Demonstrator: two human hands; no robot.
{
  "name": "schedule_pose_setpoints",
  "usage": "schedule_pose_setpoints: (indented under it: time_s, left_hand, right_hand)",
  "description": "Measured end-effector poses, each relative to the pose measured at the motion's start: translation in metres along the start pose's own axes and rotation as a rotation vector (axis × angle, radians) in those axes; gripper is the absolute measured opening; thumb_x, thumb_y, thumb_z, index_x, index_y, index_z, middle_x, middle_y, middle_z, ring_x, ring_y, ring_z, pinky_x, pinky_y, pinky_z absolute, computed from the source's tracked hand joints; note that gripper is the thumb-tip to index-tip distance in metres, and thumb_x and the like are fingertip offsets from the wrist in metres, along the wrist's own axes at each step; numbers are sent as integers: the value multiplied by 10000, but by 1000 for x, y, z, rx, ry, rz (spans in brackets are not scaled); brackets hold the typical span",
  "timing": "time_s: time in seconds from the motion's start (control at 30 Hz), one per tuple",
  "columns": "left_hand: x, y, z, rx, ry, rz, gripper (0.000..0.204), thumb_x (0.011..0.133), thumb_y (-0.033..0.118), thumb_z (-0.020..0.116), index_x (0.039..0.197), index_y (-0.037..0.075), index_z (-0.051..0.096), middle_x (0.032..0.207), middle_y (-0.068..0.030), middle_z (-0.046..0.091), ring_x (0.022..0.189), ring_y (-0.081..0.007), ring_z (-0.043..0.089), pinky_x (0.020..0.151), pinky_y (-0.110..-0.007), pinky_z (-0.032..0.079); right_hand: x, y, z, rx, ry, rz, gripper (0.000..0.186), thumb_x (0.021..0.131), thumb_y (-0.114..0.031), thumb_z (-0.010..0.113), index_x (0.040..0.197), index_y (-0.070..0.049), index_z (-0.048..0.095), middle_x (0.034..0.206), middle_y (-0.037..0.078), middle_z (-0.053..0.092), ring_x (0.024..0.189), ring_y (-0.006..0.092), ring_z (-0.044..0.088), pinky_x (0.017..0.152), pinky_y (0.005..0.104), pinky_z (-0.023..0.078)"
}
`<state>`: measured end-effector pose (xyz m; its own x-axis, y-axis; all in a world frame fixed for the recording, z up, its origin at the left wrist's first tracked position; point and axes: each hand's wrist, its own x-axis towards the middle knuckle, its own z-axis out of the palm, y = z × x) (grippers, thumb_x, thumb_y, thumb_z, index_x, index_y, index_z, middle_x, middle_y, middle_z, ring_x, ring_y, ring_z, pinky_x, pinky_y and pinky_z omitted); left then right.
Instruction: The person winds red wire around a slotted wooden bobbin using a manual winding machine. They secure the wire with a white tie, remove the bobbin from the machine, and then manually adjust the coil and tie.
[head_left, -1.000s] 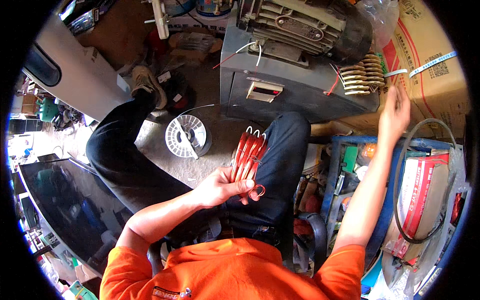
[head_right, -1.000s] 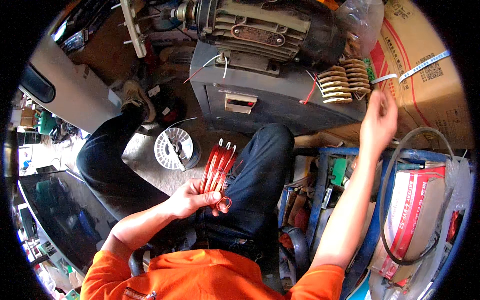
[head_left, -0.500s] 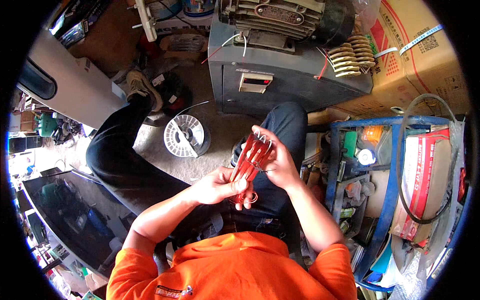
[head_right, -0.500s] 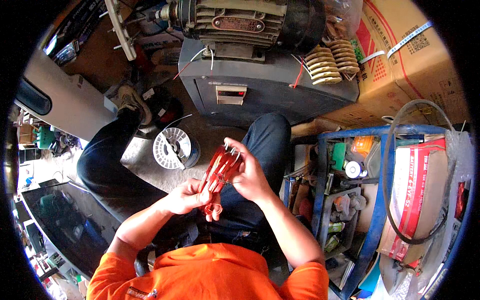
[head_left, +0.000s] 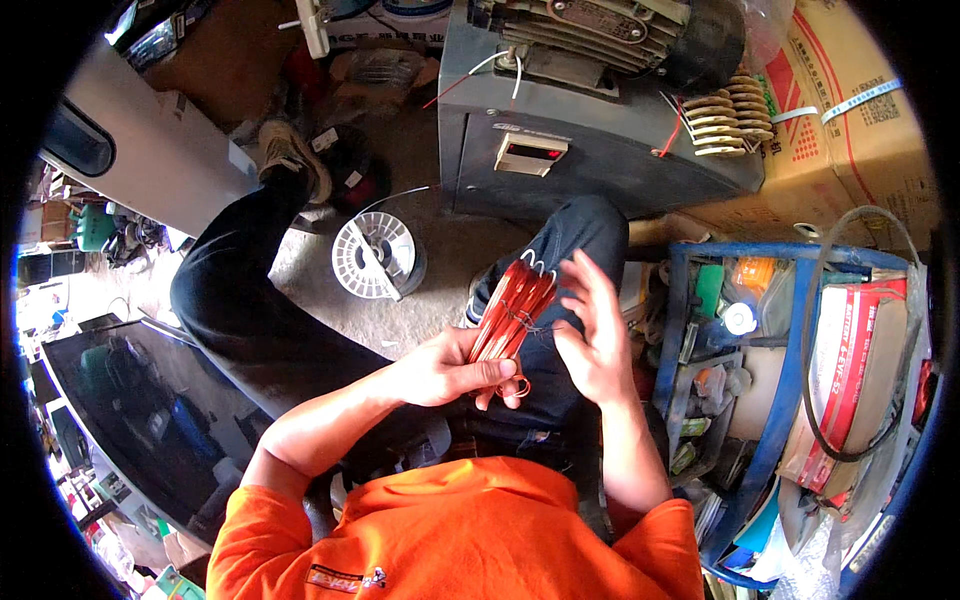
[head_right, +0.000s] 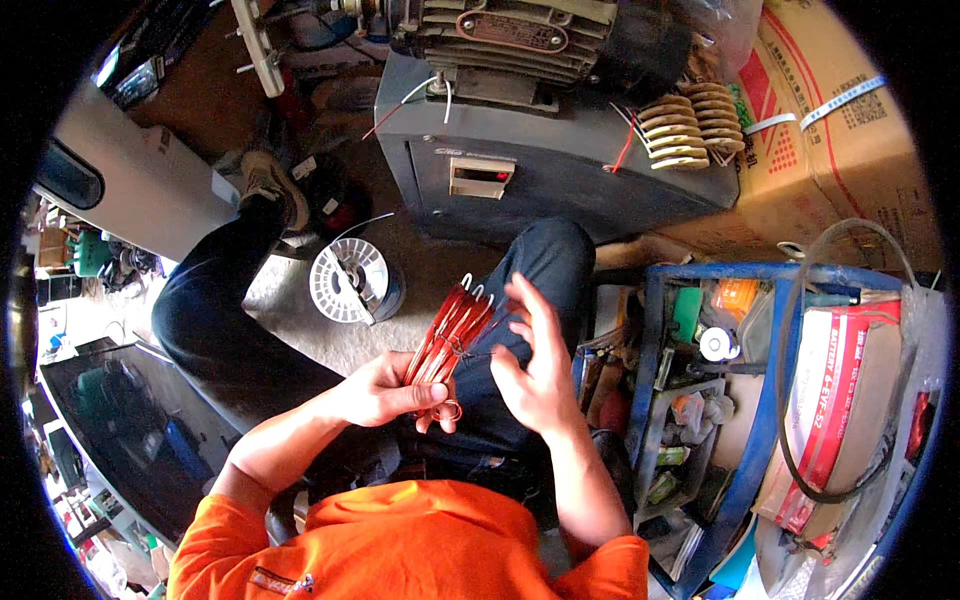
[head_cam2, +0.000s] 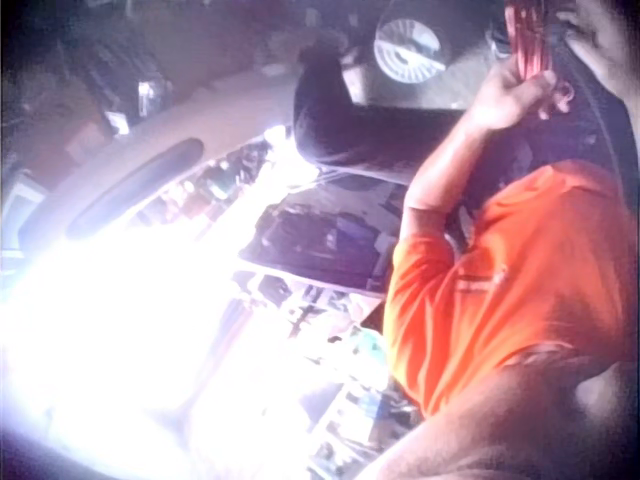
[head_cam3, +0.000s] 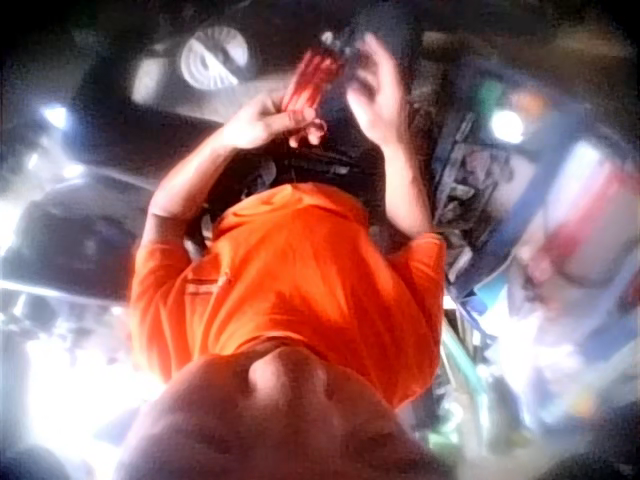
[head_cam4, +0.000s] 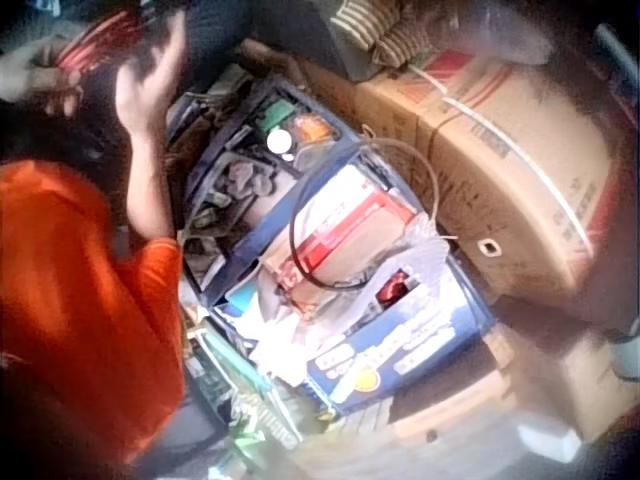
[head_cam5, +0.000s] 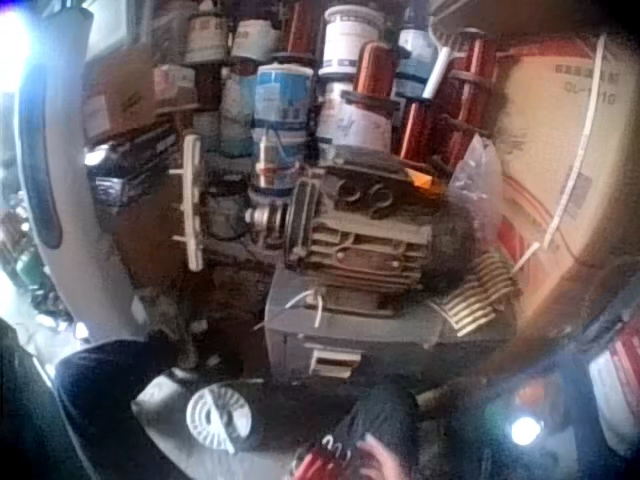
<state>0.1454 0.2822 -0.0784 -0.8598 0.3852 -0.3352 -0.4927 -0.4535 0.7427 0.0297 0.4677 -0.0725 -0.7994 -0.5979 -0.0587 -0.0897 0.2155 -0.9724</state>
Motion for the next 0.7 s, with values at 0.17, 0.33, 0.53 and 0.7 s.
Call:
schedule_pose_setpoints:
  time_s: [0.17, 0.33, 0.53, 0.7]
  left_hand:
    - [1, -3, 0, -24, -9, 22, 279, 979, 290, 521, 984, 17, 579, 865, -86, 677, 754, -134, 634, 629, -261, 500]
    - [0, -3, 1, -5, -18, -5, 282, 980, 296, 515, 994, 20, 568, 861, -85, 676, 759, -137, 636, 636, -258, 498]
    - [0, -7, 0, -11, -27, -15, 245, 985, 267, 514, 977, 33, 588, 831, -62, 673, 669, -103, 573, 614, -240, 467]
    - [0, -8, 2, -48, -45, -25, 250, 980, 267, 521, 935, 30, 586, 836, -80, 670, 711, -124, 615, 620, -251, 479]
  right_hand:
    - [-15, -25, 7, -223, -17, -228, 346, 744, 3, 704, 1067, 4, 580, 974, 125, 618, 853, 236, 618, 758, 322, 496]
    - [-14, -20, 14, -341, 17, -373, 176, 758, -1, 692, 898, -4, 585, 851, 130, 630, 773, 294, 634, 713, 357, 512]
    - [-11, -21, 13, -427, 103, -432, 156, 763, -9, 692, 880, -1, 590, 840, 138, 636, 744, 292, 638, 681, 363, 515]
    - [-13, -17, 10, -299, 227, -162, 150, 781, -5, 685, 901, 11, 596, 841, 124, 640, 740, 259, 632, 701, 335, 513]
